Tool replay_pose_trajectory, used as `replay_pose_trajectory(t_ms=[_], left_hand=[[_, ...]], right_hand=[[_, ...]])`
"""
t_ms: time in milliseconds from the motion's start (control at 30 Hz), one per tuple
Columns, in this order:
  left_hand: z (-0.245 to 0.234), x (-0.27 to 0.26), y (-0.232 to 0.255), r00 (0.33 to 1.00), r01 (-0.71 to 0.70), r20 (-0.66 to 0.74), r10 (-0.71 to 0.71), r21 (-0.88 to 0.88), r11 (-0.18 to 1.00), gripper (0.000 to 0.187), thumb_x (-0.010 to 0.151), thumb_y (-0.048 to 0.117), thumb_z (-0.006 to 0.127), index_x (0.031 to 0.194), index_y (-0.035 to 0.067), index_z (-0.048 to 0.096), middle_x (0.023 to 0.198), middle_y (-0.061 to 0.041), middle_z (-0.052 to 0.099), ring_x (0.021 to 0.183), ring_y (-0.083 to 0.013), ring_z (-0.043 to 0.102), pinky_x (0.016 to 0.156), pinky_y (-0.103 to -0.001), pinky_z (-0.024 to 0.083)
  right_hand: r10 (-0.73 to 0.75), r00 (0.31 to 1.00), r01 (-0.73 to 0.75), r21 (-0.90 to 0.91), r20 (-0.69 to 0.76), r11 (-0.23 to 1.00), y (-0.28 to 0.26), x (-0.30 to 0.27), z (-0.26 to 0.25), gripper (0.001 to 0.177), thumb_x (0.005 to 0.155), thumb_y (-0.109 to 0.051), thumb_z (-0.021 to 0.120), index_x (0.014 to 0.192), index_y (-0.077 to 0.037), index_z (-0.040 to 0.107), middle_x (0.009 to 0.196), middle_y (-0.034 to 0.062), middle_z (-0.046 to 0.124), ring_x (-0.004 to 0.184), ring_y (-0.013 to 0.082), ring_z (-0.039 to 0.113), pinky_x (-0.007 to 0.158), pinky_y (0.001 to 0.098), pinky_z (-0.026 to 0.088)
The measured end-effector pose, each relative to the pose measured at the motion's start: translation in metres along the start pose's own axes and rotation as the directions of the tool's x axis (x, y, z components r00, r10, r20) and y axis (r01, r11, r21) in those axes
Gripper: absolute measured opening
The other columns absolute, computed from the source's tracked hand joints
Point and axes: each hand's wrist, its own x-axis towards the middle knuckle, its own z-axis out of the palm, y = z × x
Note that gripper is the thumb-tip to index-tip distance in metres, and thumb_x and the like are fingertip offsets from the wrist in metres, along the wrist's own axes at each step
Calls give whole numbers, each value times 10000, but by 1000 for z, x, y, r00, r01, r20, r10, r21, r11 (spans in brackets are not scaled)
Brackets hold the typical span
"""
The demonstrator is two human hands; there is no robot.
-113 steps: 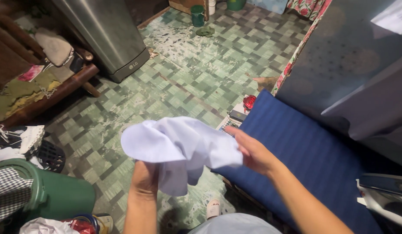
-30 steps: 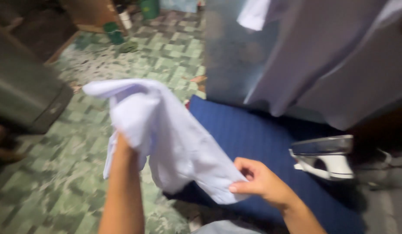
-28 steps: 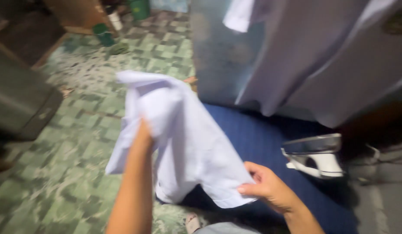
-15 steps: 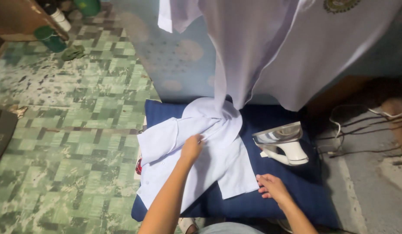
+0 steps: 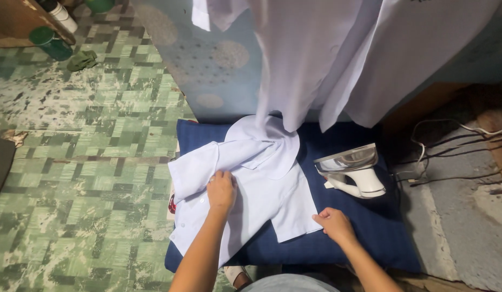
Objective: The person irons a light blue shirt on a blue ironing board. They repeatedly smooth the fabric, reposition the shirt, and use a steam iron to remove wrinkles from the sleeves and body.
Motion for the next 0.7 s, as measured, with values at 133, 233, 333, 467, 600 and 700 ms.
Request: replay_pose_trajectory(t_ms=[133,233,333,467,600,700], left_hand=[[7,7,-3,999,-7,-46,11,70,997,260,755,224,766,972,122,666,993,-108,689,1079,-393,605,883,-541,446],[8,18,-8,970,79,222,-96,84,993,127,904,261,707,973,155,690,1057,-88,699,1089,-333,629,952,-494,471],[3,22,-9,999,21,50,-20,-3,1000,219,831,223,745,1017,133,674,1113,-143,663,1034,-373,623,874,-500,488],[0,25,-7,994,50,101,-52,23,998,275,760,224,770,997,123,673,1037,-138,670,1004,-368,633,850,-500,490],[6,32,-12,986,111,129,-101,-71,991,177,881,264,732,968,127,661,1041,-135,670,978,-381,653,847,-494,518],[8,40,-17,996,86,46,-81,-133,987,125,929,235,709,979,130,661,1059,-145,668,958,-396,658,829,-503,526]], right_hand=[[-53,994,41,-121,-96,992,-8,-10,1,347,800,-402,800,856,-65,737,723,82,730,690,234,707,677,377,551],[-20,996,5,-162,-92,987,-17,-18,-3,353,811,-419,784,860,-76,720,762,89,739,772,277,732,724,408,556],[10,997,-26,-190,-81,981,-25,-23,-6,360,827,-431,771,853,-78,704,782,99,743,802,298,734,742,418,555],[11,996,-29,-217,-83,976,-29,-29,-8,355,823,-444,769,857,-98,693,810,84,742,828,300,721,753,430,551],[16,998,-31,-242,-66,970,-24,-28,-7,368,830,-452,765,857,-91,694,814,87,739,834,310,717,751,432,543],[6,998,-21,-242,-64,970,-20,-26,-5,377,831,-454,758,851,-84,688,805,99,740,821,315,722,740,435,543]])
